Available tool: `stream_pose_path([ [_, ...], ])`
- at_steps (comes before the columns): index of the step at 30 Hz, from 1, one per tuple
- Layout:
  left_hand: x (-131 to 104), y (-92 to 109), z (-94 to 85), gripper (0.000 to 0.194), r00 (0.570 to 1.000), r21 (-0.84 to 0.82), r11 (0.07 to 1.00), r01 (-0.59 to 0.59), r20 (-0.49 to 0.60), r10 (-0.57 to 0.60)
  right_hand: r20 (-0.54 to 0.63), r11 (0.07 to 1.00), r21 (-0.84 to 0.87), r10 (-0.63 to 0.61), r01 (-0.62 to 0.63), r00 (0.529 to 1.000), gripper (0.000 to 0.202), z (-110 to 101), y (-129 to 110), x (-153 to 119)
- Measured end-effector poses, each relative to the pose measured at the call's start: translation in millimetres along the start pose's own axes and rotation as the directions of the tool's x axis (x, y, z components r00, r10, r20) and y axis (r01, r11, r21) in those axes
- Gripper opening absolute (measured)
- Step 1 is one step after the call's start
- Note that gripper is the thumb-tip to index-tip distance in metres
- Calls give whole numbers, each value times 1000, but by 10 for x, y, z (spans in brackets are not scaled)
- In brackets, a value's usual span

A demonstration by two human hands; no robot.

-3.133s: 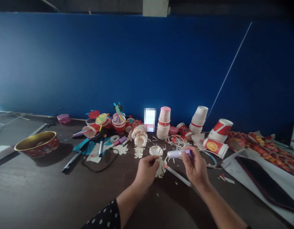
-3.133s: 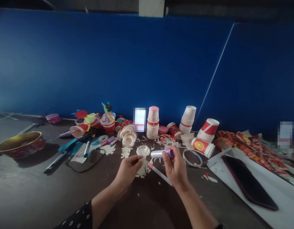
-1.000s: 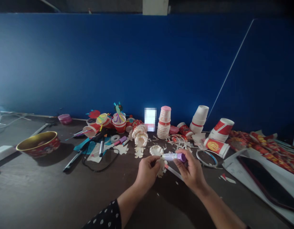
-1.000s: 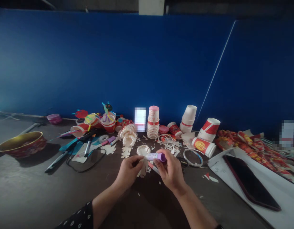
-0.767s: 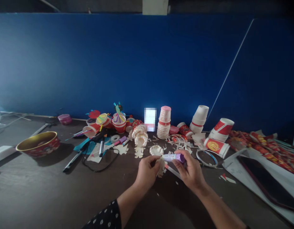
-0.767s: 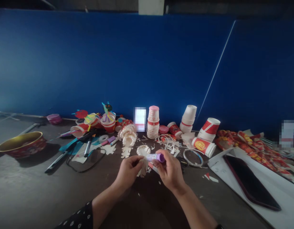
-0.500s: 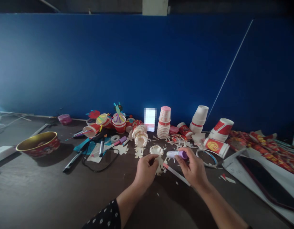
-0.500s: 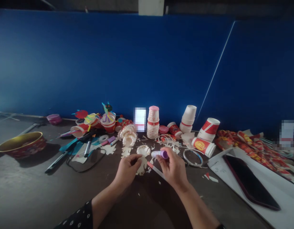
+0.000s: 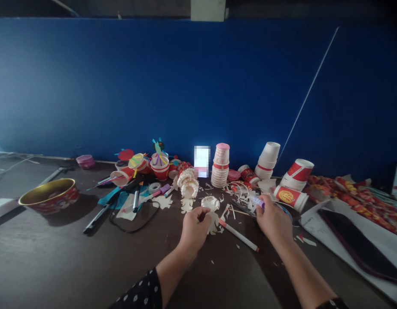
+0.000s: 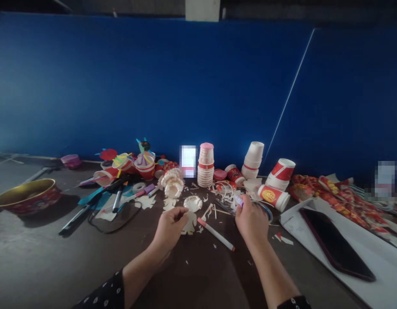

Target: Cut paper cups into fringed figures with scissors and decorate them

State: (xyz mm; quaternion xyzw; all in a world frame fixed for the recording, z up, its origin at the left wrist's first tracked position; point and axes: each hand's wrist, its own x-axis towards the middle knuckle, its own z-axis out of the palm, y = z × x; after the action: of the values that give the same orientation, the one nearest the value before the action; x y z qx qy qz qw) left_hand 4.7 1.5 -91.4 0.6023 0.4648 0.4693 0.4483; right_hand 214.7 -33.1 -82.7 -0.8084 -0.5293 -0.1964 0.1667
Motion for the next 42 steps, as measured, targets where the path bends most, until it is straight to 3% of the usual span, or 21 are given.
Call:
stream_pose_path([
  [8,6,4,3,15,1000,-23,1000,8,-7,-9,47,999,-31,-9,11,999,18,-2,-2,-39],
  [11,9,-7,7,15,1000,-22,1000,18,-7,-18,-15,999,14,-45,45,999,14,-2,-27,-36],
  [14,16,-24,16,16,1000,-32,999,26,6,-26,-124,933,305,-160,191,979,12,-8,-127,-55],
  [17,21,-42,28,16,999,-43,999,15,47,-13,-18,704,671,-296,231,955,17,-31,-293,-129],
  [20,15,-51,40,19,995,-56,998,6,95,0,35,586,785,-367,201,930,23,-74,-452,-225],
  [25,11,-36,38,20,994,-42,999,1,112,4,135,526,843,-406,111,904,15,-114,-550,-288],
  [28,69,-33,-16,25,996,-3,999,-33,80,33,202,456,889,-326,-34,924,14,-89,-533,-258],
  [31,186,-47,-105,25,988,166,979,-119,-78,134,268,369,913,-217,-175,938,17,-59,-507,-226],
  [34,307,-61,-162,23,976,387,918,-81,-155,152,322,309,915,-180,-257,929,18,-46,-499,-220],
  [42,422,-50,-22,44,999,678,735,4,-30,22,388,236,907,-144,-350,910,20,-50,-524,-245],
])
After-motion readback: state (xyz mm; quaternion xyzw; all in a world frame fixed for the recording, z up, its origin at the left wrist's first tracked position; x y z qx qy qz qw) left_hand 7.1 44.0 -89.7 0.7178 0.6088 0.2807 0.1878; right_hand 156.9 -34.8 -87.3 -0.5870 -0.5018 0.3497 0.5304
